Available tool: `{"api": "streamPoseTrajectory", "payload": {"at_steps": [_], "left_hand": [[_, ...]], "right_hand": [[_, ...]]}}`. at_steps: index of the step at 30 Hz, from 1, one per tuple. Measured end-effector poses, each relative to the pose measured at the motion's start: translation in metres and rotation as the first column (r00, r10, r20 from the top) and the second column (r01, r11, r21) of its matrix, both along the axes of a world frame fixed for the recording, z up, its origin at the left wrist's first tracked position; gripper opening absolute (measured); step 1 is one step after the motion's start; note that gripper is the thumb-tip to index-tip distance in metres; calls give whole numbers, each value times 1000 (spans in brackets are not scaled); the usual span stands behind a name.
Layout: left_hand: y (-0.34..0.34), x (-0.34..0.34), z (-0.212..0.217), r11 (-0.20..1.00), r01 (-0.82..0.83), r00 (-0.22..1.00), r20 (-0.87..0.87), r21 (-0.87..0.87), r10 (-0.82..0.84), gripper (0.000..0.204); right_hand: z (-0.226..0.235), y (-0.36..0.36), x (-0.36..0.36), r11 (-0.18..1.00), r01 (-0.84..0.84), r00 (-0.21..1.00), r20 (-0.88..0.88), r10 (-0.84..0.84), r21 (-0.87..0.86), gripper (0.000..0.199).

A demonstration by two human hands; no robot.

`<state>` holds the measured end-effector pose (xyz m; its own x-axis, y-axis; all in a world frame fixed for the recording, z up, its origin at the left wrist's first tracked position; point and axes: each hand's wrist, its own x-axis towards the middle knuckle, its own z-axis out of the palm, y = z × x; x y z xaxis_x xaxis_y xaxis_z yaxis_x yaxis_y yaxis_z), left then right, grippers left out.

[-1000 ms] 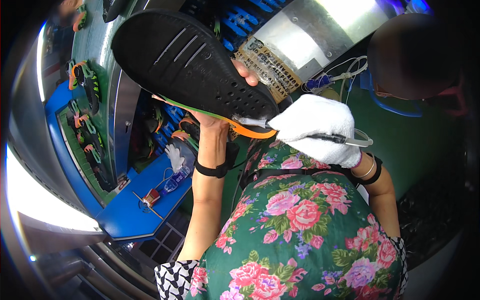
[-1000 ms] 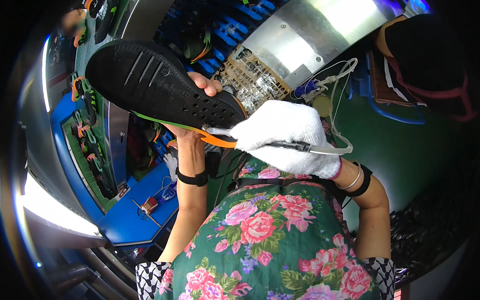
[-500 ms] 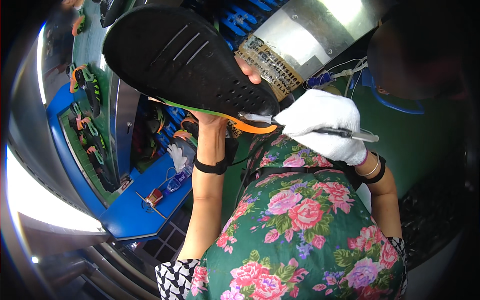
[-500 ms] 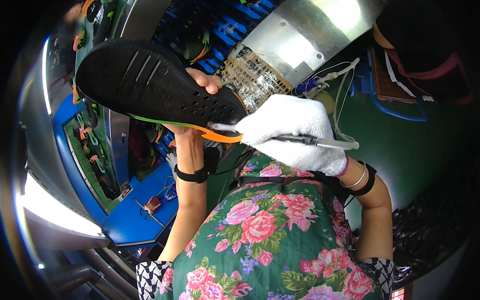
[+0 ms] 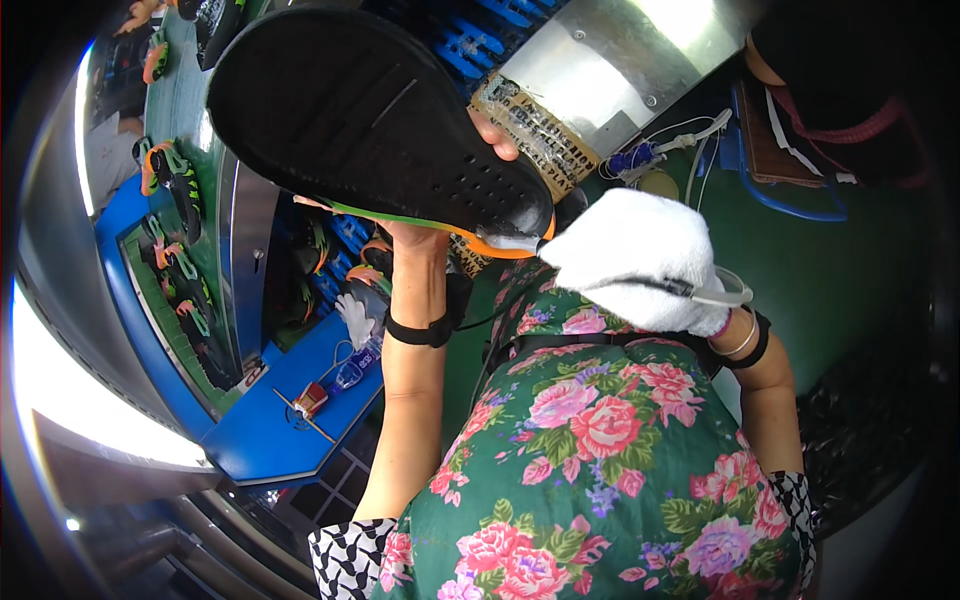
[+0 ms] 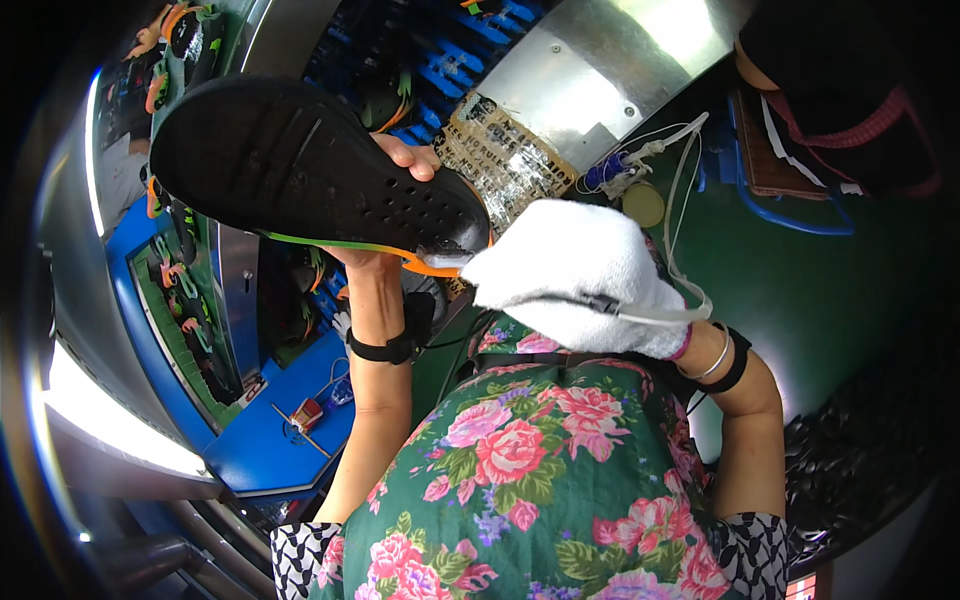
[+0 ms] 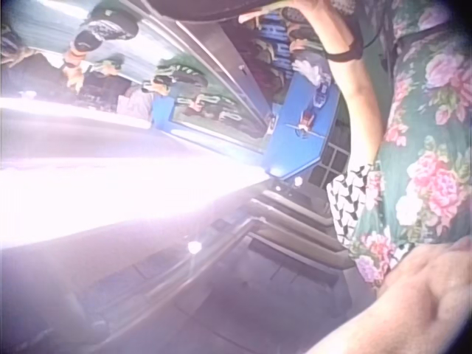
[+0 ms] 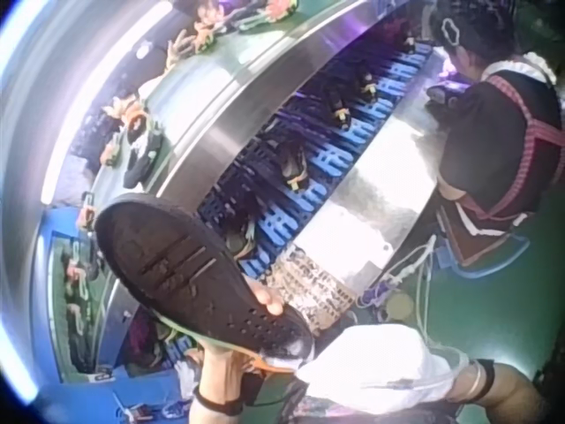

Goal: Applying adhesive to the bottom of shoe soles using a brush and a cloth.

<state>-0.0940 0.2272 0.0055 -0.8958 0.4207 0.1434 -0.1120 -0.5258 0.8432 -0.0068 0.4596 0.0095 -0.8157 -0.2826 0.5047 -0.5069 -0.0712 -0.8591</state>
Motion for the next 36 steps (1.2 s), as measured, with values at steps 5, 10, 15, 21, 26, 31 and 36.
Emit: {"api": "streamPoseTrajectory", "payload": {"at_steps": [5,10,15,21,26,31,36], "left_hand": [[8,0,-4,992,-20,996,85,121,10,96],[3,3,-10,980,12,997,72,199,-27,93],[11,-1,-12,977,34,999,-40,209,-26,81],[14,-2,-16,977,47,998,-55,207,-37,70],[19,1,-13,974,3,999,-48,225,8,68],[15,4,-14,979,-22,1000,-11,201,24,69],[21,-1,-9,984,-8,1000,25,179,4,67]], "right_hand": [[8,-1,4,999,32,994,-105,-28,35,22],[16,-10,6,996,51,994,-94,-58,-68,20],[17,8,10,996,90,996,7,-90,7,22],[9,3,15,996,73,990,-123,-66,58,27],[15,14,6,997,72,997,-5,-72,-37,19],[12,8,10,984,169,978,136,-160,-57,18],[13,10,7,984,167,985,39,-170,68,18]]}}
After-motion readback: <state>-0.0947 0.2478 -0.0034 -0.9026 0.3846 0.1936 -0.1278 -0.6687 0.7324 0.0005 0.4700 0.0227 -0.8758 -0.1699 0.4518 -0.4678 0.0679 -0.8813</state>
